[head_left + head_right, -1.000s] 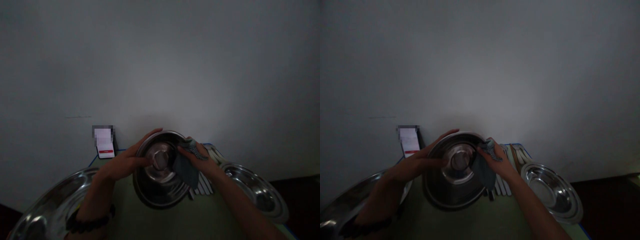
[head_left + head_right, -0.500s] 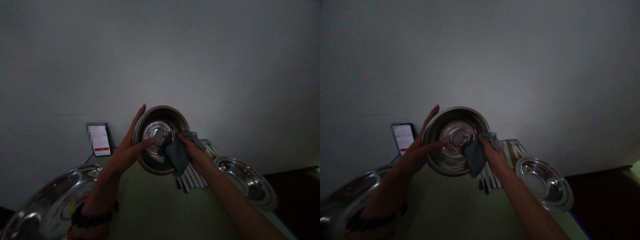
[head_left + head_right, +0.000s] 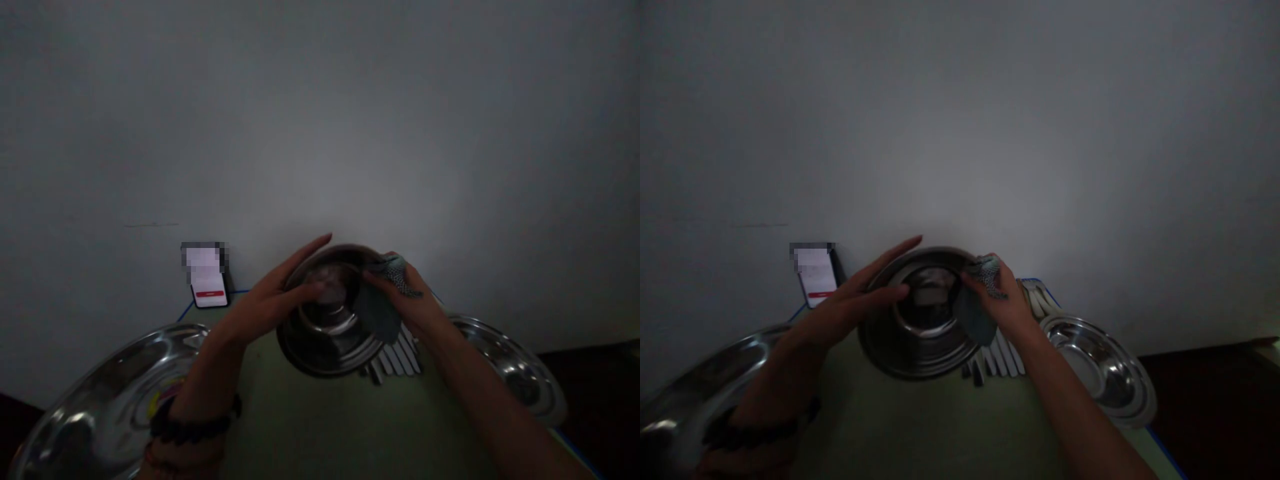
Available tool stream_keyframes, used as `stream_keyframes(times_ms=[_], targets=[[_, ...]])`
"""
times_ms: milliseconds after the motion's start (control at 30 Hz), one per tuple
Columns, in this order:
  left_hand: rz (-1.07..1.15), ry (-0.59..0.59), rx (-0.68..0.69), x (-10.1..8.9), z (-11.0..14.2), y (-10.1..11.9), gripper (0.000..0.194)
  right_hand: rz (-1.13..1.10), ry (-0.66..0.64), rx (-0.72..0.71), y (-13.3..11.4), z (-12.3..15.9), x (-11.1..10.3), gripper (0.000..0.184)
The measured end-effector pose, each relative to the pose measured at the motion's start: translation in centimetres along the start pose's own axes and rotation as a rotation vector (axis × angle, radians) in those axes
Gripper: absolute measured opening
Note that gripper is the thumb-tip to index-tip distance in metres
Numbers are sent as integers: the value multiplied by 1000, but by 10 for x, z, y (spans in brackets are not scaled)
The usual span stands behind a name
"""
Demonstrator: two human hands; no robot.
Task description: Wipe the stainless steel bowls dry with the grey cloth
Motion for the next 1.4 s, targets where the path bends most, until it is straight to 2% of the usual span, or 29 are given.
stream_keyframes(times_ms=[100,133,200,267,333,433,500,567,667,733,867,933,1033,1133,1200,1267,1400], targets=[[-7,103,112,-5,-2,7,81,-313,120,277,27,2,4,29],[-6,125,143,-5,-2,10,85,-371,128,333,32,3,7,29],[0,159,186,-6,-1,13,89,-391,120,343,35,3,10,29],[16,146,186,-5,0,13,89,-292,131,243,27,2,4,29],[54,51,116,-1,2,9,83,-70,107,74,10,0,-3,27],[87,-155,-42,10,6,-4,75,283,-98,-177,-17,1,3,21],[85,-243,-97,16,8,-9,72,375,-206,-263,-26,4,9,19],[75,-234,-112,16,7,-11,69,374,-200,-276,-28,4,9,19],[17,-26,-77,4,0,-7,66,298,-96,-184,-19,1,4,23],[-34,102,-31,-5,-1,-2,67,152,-19,-75,-7,-1,1,25],[-30,137,50,-11,0,5,75,-225,100,244,24,3,1,33],[-6,139,81,-12,2,6,78,-248,98,298,28,5,3,33],[43,98,57,-10,3,3,74,-33,9,128,12,1,2,24],[102,-75,-41,4,4,-5,62,272,-115,-127,-12,1,4,19],[88,-179,-76,12,5,-7,59,379,-204,-250,-24,3,9,18],[50,-220,-80,16,6,-8,59,408,-249,-307,-30,6,13,17],[-9,-195,-99,14,5,-7,60,381,-223,-291,-29,5,12,18]])
Point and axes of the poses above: each hand's wrist, its own z-axis away from the middle knuckle, its own x-axis out of the palm, y = z × x, the point moved 7 cm from there along -z, towards the middle knuckle, and after that the axes turned 7 degrees about z, right-handed, at the moved point
